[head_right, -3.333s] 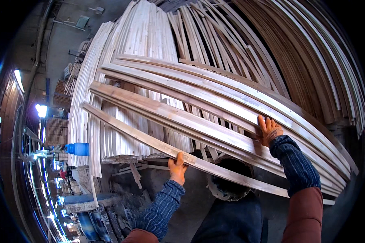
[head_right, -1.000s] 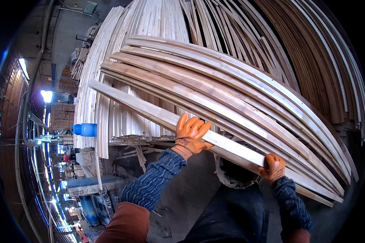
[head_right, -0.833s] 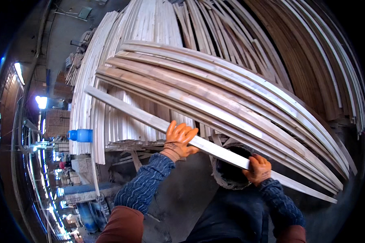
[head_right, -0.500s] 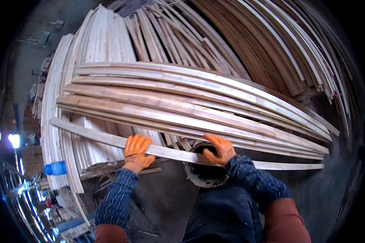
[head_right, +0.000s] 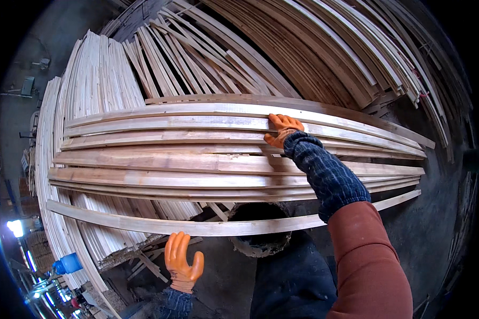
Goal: The person picks up a long wooden board, feeds it through a roller machine, places it onto a stack, and applies a substance from a bucket onto the machine rollers.
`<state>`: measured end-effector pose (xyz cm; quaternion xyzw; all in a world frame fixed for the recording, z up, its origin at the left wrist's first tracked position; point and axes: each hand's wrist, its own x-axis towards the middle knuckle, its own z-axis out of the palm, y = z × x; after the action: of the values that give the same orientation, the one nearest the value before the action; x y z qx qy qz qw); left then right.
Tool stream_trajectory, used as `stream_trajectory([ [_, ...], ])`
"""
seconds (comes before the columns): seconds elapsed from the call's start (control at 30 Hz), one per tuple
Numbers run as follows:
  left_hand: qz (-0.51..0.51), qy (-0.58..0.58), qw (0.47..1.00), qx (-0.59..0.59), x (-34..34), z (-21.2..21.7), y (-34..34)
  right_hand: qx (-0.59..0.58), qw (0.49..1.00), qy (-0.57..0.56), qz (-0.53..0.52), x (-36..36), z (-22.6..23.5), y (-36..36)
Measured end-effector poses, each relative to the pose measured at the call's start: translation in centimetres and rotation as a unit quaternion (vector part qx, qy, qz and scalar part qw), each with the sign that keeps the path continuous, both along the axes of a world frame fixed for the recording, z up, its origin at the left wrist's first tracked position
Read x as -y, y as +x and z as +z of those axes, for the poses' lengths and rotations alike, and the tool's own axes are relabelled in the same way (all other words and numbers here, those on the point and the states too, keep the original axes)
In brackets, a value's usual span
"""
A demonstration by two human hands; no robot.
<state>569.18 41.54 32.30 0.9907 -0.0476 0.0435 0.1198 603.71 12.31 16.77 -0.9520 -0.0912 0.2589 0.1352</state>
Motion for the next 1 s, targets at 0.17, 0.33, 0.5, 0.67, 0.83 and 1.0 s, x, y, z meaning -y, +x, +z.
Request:
stream_trajectory([
  [0.17, -0.024, -0.001, 0.999, 0.032, 2.3, -0.5, 0.2, 0.048, 0.997, -0.016, 0.061, 0.5, -0.3, 1.4],
  [0.33, 0.015, -0.001, 0.998, 0.054, 3.6, 0.8, 4.3, 0.097, 0.980, 0.175, 0.010, 1.0, -4.1, 0.8],
  [0.5, 0.006, 0.073, 0.995, 0.067, 2.5, 2.9, 10.7, 0.183, 0.954, 0.228, 0.063, 3.4, -3.6, -2.7],
  [0.67, -0.030, 0.169, 0.983, 0.065, 0.1, 5.4, 15.4, 0.186, 0.914, 0.305, 0.193, 7.2, 3.2, -9.5],
  [0.83, -0.066, 0.154, 0.986, 0.020, -2.2, 6.6, 13.1, 0.002, 0.919, 0.359, 0.163, 7.7, 8.7, -15.2],
  [1.0, -0.074, 0.159, 0.979, -0.103, -4.8, 5.7, 10.3, -0.070, 0.932, 0.347, 0.081, 4.7, 7.2, -20.2],
])
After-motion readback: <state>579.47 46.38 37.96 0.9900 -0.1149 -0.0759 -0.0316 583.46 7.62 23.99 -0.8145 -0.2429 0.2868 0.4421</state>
